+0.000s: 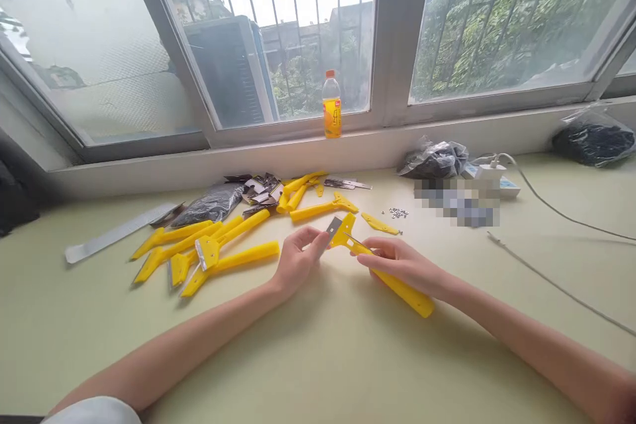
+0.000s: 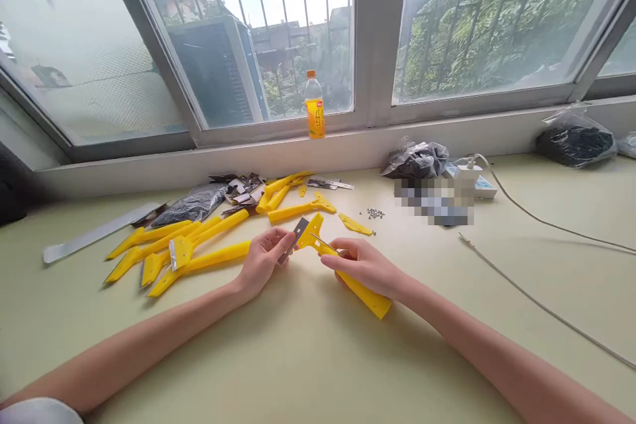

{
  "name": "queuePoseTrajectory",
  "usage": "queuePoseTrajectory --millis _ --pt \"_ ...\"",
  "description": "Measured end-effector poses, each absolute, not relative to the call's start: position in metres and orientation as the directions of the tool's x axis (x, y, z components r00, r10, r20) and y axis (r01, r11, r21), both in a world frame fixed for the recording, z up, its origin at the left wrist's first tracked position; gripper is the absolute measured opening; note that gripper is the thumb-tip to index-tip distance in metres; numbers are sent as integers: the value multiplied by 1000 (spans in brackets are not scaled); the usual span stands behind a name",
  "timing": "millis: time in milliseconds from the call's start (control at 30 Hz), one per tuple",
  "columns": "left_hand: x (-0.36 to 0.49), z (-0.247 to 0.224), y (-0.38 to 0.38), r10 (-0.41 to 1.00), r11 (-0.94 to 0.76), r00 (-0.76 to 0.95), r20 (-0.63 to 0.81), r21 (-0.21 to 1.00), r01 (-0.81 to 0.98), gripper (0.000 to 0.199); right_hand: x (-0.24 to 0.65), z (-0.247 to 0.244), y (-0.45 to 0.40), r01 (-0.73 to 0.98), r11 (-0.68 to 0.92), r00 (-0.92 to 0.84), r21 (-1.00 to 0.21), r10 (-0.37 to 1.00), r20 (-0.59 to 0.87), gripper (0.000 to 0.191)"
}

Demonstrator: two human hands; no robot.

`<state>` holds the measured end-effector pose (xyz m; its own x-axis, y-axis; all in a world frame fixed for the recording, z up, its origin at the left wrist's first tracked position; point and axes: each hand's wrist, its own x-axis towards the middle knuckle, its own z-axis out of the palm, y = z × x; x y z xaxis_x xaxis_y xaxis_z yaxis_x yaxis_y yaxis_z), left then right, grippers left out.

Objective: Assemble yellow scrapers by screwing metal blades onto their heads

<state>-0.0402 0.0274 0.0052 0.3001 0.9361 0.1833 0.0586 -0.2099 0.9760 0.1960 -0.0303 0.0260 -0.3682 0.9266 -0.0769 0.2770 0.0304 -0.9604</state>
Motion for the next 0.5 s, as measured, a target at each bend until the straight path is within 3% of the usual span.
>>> queuePoseTrajectory --millis 500 --pt "-35 -1 36 934 -199 307 185 980 15 37 206 24 -26 321 109 -494 -941 867 -68 39"
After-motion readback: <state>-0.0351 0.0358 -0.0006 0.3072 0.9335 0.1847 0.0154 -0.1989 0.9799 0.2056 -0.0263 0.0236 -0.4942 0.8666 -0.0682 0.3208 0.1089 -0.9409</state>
